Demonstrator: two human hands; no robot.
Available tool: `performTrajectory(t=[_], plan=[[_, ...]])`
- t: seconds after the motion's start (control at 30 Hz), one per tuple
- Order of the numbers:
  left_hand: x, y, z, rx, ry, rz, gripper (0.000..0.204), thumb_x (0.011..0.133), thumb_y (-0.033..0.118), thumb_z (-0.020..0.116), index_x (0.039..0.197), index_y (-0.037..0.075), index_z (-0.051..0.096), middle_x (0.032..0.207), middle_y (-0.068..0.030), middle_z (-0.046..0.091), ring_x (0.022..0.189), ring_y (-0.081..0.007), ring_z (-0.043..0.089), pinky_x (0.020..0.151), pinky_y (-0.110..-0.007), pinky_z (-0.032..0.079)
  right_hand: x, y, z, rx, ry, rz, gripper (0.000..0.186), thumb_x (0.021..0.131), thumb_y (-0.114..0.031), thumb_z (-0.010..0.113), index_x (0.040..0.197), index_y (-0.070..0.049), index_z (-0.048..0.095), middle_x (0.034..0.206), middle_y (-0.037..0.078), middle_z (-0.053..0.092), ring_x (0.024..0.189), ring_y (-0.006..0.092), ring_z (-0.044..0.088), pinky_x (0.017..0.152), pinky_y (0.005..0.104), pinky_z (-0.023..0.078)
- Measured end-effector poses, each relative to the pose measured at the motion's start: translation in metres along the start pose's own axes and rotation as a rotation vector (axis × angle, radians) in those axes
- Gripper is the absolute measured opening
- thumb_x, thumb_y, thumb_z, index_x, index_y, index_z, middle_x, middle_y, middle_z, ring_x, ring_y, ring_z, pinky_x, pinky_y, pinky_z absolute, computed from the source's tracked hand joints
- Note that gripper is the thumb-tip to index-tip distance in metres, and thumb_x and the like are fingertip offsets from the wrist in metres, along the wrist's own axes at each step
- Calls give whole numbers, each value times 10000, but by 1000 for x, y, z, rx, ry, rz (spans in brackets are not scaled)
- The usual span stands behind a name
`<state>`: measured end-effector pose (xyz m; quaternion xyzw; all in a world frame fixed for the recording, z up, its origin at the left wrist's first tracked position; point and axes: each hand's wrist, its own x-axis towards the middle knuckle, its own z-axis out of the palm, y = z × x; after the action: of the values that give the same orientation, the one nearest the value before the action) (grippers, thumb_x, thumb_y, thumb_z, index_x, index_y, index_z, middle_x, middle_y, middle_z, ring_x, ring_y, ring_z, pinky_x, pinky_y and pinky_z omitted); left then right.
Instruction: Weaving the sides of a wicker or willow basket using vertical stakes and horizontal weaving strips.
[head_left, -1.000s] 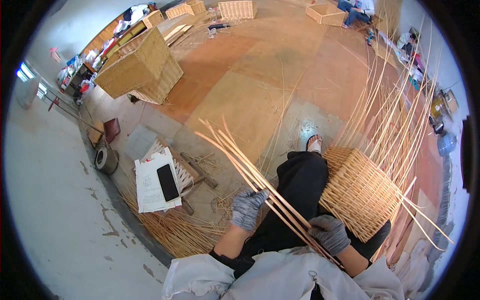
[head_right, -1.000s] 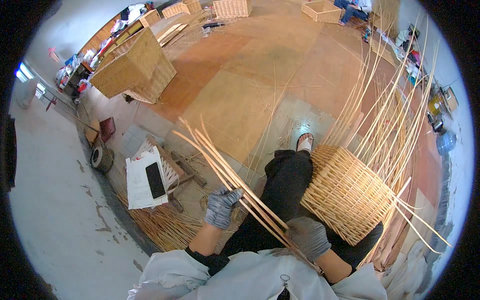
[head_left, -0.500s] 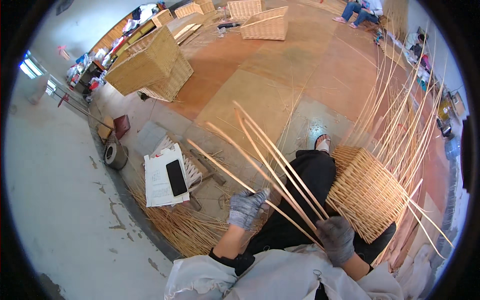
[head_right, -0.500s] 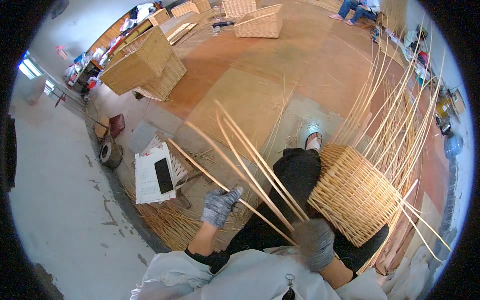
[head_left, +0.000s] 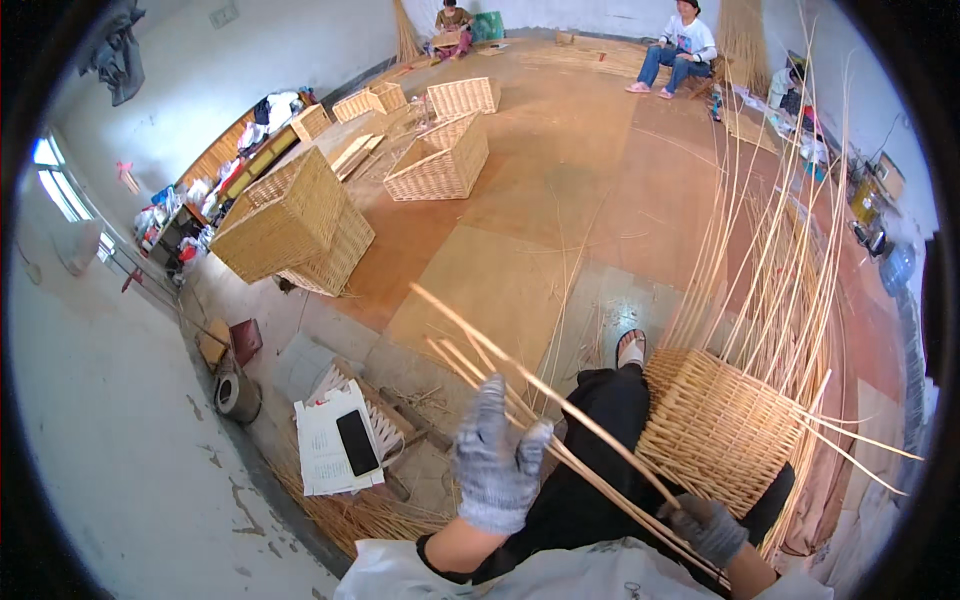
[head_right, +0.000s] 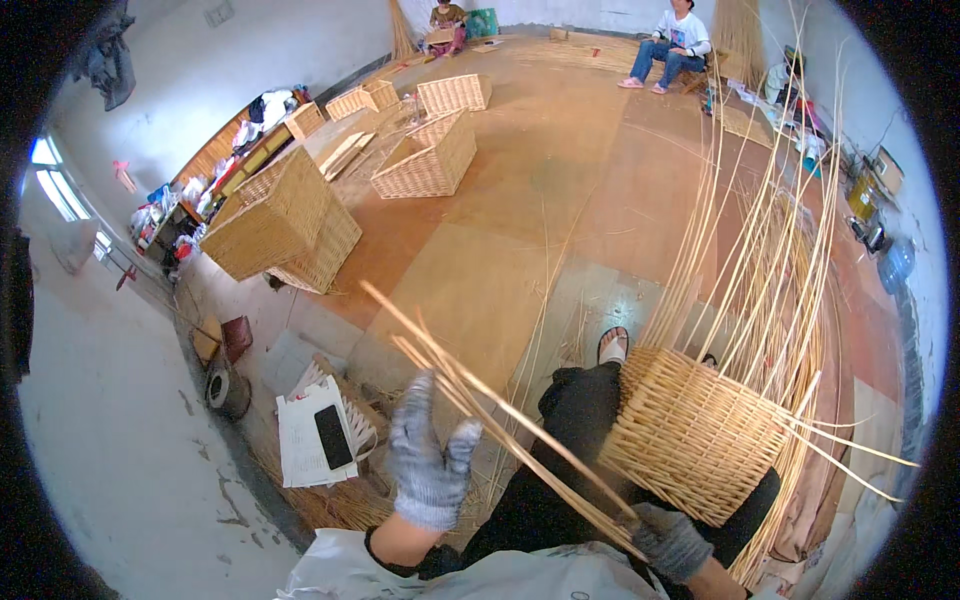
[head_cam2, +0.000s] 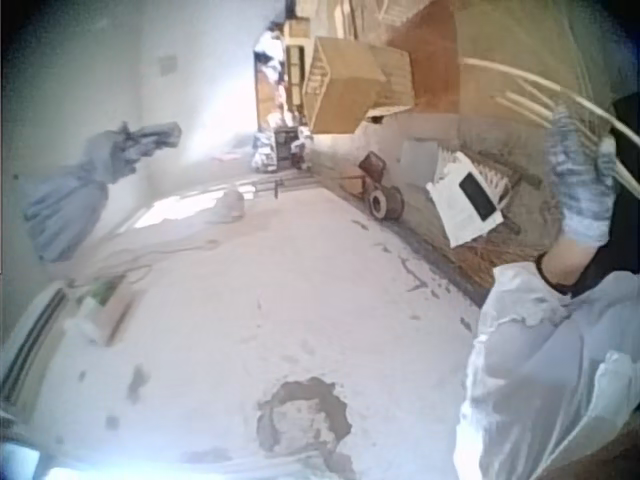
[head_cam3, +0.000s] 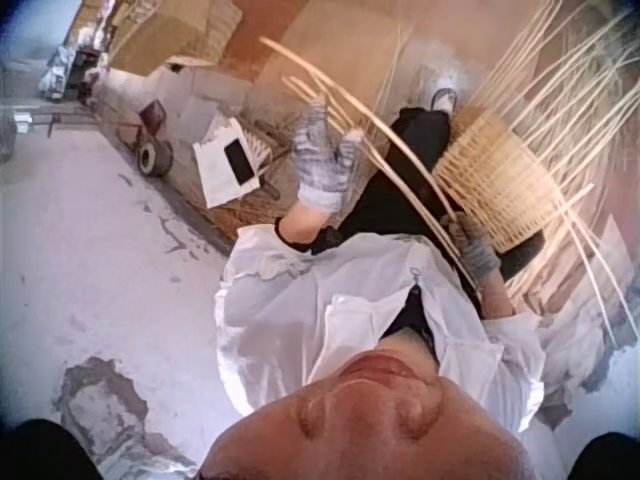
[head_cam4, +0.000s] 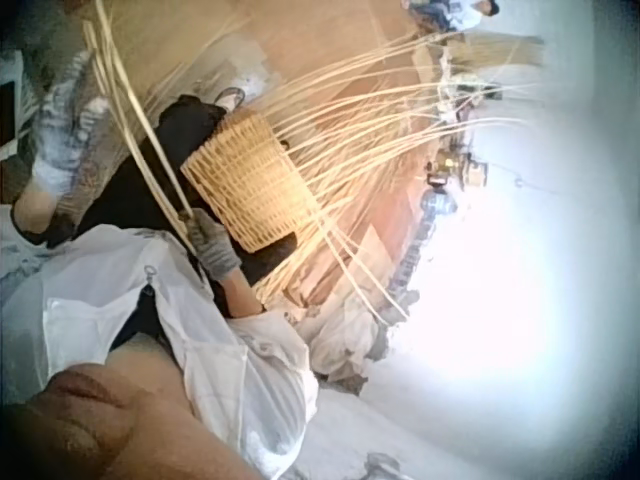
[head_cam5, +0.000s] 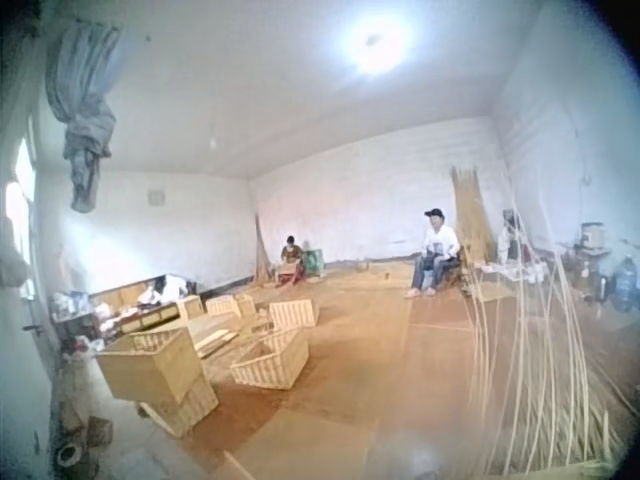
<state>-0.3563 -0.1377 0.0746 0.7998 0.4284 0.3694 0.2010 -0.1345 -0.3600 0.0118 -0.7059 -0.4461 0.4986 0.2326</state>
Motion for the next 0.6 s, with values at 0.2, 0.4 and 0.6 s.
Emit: performTrajectory(t=[0.2,0.4,0.6], plan=[[101,-42,-4,319,-463,879,290,844,173,540,1131,186,578,878,-36,639,760,-223,621,630,-326,496,-59,32,-50,-371,421,-78,318,885,-287,572,1080,-36,584,946,106,600,790,169,577,683,308,462],[110,11,104,-373,64,660,217,836,118,545,1045,126,603,805,-56,620,651,-224,592,537,-334,472,-25,-46,-80,-424,1166,-460,539,888,-434,516,1203,2,504,1245,162,505,1152,246,488,923,367,421],[33,76,190,-693,-728,654,350,841,214,576,1176,114,570,935,-86,648,822,-237,635,731,-318,506,-3,-38,-120,587,950,-662,343,876,-403,556,929,-86,438,829,67,502,797,196,501,735,359,438]])
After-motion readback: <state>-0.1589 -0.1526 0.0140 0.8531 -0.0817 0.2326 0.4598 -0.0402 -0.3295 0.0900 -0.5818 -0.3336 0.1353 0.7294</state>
